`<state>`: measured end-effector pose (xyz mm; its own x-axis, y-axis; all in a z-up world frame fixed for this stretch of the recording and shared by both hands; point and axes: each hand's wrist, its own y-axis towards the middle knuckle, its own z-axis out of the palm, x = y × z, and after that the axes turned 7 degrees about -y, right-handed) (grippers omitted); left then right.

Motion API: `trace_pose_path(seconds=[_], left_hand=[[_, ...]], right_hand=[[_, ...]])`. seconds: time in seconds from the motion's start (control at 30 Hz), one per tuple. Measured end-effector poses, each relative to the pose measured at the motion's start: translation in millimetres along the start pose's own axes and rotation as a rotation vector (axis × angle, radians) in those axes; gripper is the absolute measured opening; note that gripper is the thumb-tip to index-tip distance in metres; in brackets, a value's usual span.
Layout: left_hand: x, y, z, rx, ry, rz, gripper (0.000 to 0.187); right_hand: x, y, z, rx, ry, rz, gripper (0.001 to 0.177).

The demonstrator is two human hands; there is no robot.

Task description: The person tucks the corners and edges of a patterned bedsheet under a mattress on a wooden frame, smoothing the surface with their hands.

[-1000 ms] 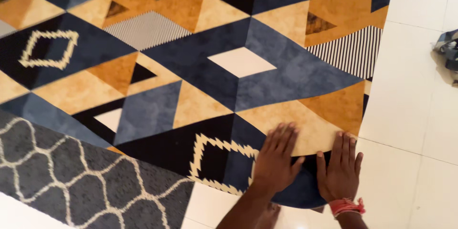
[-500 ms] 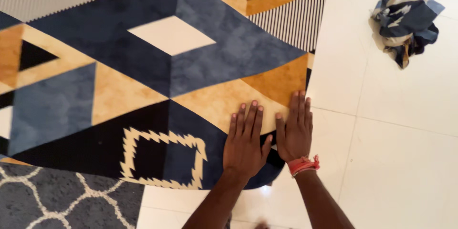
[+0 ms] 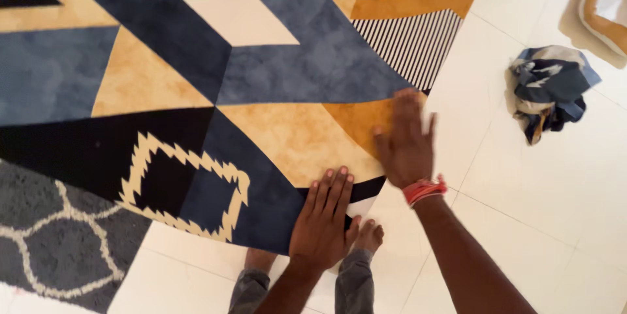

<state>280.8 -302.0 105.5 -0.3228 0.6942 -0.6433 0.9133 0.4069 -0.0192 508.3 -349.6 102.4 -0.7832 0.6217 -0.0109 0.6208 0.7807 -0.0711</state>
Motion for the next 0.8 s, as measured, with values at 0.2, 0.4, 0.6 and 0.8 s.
trace_pose_path(seconds=[0.2,0.4,0.6,0.8], left_hand=[[-2.5,-1.2,3.7,0.001,0.079,0.002,0.072],[-8.3,3.7,0.0,0.008,0.118,0.003,0.071],[-13.2,5.4,-3.0,0.001,0.122,-0.008,0.07],[-10.8,3.7,-0.5,0.009,0.13,-0.014,0.07]], right_hand=[[-36.6,-23.7,84.5,0.035,1.407,0.641,0.072],[30.4,-68.1,85.4,0.211,2.077,0.925,0.056],[48.9,-87.6,63.5,0.4,1.503,1.26,0.069],[62.6,-89.1,23.4,0.498,1.861,1.308,0.061]])
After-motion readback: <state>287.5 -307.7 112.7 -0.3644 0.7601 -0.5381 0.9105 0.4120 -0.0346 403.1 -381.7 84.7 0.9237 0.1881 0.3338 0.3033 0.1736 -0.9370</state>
